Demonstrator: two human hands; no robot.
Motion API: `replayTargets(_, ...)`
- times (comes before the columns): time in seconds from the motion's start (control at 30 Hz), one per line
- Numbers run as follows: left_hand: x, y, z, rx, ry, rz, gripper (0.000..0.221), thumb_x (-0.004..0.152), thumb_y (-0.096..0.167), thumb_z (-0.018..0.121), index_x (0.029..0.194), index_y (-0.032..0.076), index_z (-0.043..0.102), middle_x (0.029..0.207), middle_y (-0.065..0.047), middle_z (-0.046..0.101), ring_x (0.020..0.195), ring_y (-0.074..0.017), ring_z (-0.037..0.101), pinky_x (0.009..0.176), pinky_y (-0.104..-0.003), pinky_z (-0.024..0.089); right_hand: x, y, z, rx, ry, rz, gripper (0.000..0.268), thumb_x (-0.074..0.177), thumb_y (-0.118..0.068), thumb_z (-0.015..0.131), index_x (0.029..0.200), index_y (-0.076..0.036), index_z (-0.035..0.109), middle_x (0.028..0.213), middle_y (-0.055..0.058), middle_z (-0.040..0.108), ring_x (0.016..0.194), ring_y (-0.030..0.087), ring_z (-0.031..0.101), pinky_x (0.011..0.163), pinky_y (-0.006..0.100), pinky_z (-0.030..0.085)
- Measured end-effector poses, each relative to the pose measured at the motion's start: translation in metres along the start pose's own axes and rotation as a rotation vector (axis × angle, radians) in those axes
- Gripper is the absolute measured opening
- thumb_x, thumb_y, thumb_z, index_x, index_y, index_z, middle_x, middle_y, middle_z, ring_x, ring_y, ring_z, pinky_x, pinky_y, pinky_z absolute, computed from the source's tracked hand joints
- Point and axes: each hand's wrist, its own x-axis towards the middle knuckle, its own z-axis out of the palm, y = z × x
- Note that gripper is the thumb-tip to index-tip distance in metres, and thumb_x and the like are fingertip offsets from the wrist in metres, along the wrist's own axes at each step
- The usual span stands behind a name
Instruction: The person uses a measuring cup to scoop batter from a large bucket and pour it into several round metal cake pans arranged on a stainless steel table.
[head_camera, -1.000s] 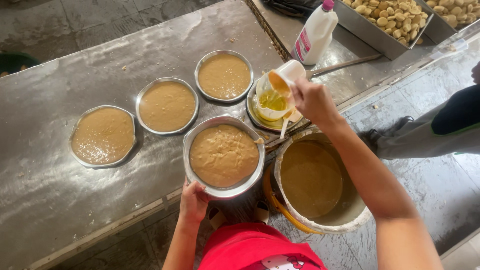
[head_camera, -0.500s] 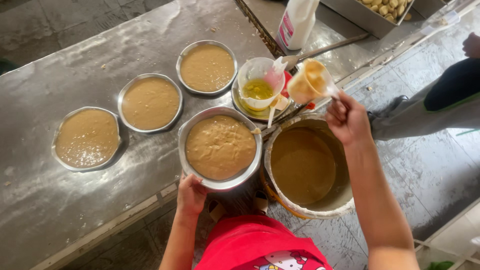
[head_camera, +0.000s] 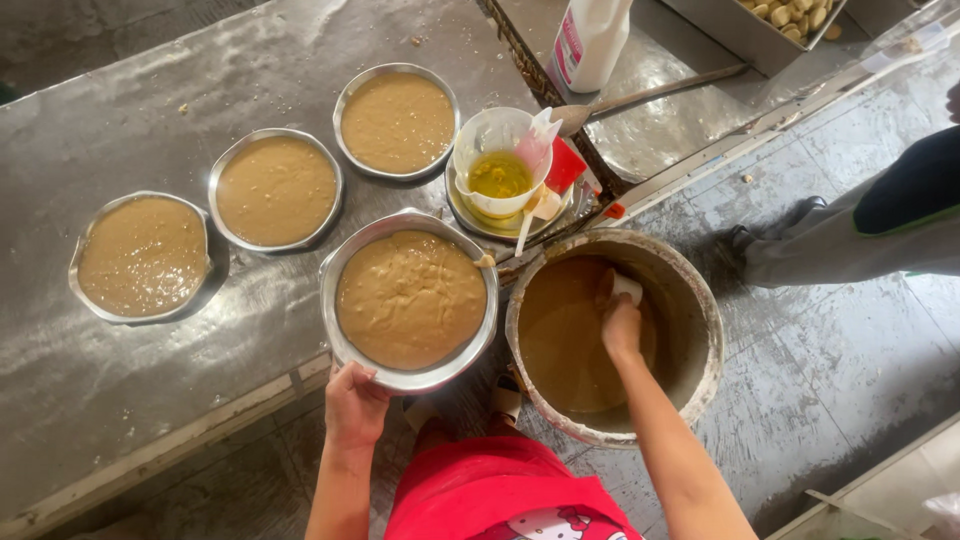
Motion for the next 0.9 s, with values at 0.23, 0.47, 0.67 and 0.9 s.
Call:
replayTargets(0.23,-0.024,0.002,-0.003,-0.006,0.006,0.04,0.054,0.077,-0.002,0.047,0.13,-0.004,0.053,0.104,-0.016,0.07,0.081,-0.0283,0.073,0.066,-0.045,0.066,-0.033,-0.045,0.067,0.076,-0.556,-0.375,0.029,0.109,-0.017,0.045,0.098,0.002,0.063,0.081,0.021,0.063,0.073,0.036,0.059,0.065,0.046,0.049)
replayTargets(0.47,-0.025,0.009,0.011,0.106,-0.005,0.028,0.066,0.076,0.0,0.045,0.142,-0.002,0.042,0.112,-0.019,0.067,0.081,-0.0305,0.074,0.065,-0.046,0.066,-0.066,-0.01,0.003,0.37,-0.988,0.113,0.03,0.106,-0.027,0.05,0.095,-0.005,0.067,0.068,0.002,0.061,0.061,0.014,0.055,0.057,0.029,0.045)
replayTargets(0.67,-0.019,0.007,0.03,0.11,-0.101,-0.024,0.066,0.077,0.001,0.045,0.142,-0.004,0.042,0.114,-0.021,0.067,0.085,-0.0329,0.074,0.064,-0.048,0.067,-0.069,0.006,-0.06,1.078,-0.81,0.488,0.026,0.105,-0.031,0.053,0.089,-0.011,0.058,0.063,-0.001,0.054,0.054,0.009,0.044,0.05,0.025,0.036)
replayTargets(0.9,-0.011,-0.007,0.046,0.135,-0.137,-0.082,0.067,0.073,-0.001,0.044,0.14,-0.002,0.044,0.113,-0.018,0.067,0.086,-0.0296,0.075,0.063,-0.046,0.068,-0.067,-0.019,-0.111,1.347,-0.607,0.446,0.032,0.104,-0.035,0.051,0.087,-0.009,0.062,0.053,-0.006,0.046,0.049,0.008,0.04,0.05,0.024,0.034)
